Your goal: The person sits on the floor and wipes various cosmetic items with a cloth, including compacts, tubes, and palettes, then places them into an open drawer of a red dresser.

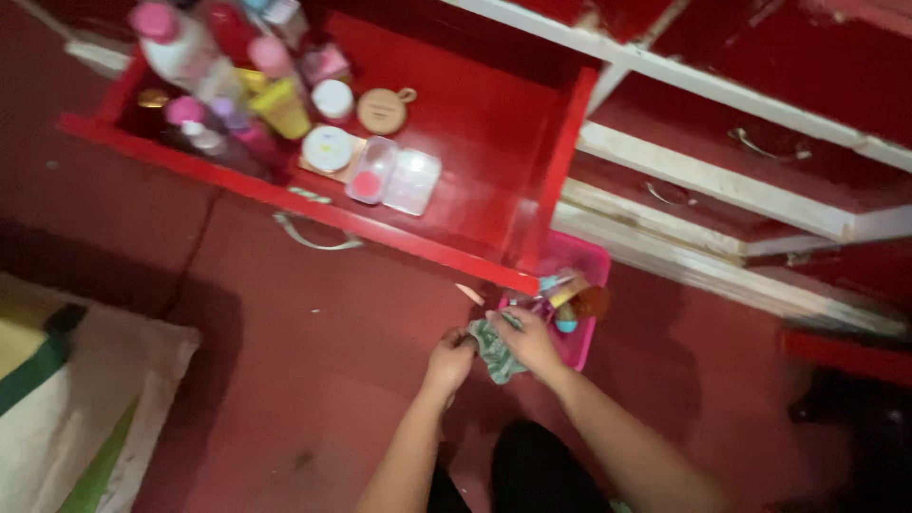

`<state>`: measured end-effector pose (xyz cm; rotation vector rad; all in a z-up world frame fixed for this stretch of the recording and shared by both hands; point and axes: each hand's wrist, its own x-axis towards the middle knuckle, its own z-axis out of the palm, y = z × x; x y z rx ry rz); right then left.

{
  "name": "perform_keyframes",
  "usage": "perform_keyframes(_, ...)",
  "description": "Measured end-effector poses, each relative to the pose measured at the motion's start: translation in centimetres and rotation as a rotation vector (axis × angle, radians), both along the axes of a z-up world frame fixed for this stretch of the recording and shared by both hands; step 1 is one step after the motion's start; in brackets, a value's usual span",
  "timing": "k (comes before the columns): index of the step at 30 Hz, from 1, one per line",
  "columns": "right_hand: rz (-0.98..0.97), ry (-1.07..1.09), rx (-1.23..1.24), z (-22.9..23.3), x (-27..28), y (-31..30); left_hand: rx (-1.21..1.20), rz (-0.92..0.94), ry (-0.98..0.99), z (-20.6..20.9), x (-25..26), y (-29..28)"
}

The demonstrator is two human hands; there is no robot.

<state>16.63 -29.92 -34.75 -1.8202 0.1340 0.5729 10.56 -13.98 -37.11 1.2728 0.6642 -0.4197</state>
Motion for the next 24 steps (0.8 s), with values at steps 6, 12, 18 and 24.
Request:
perform_keyframes(6,-0.175,-0.076,-0.004,-11.1,0.0,-9.5,-0.082,-0.02,-0.06,-5.9,0.6,-7.0)
perform_keyframes(12,-0.304,0.044,0.034,-20.5,3.5,-14.5,-0.1,0.015,0.121,-11.4,2.4,-11.0)
perform_keyframes(18,-0.55,0.458,0.12,-26.1,6.5,-14.5,-0.237,0.15,-0.074,-16.8,3.0,-12.4)
perform_keyframes(24,-0.425,0.301,0.291,-32.7,7.3,-14.2,-0.229,0.13,-0.001,-18.7,2.6,-12.6)
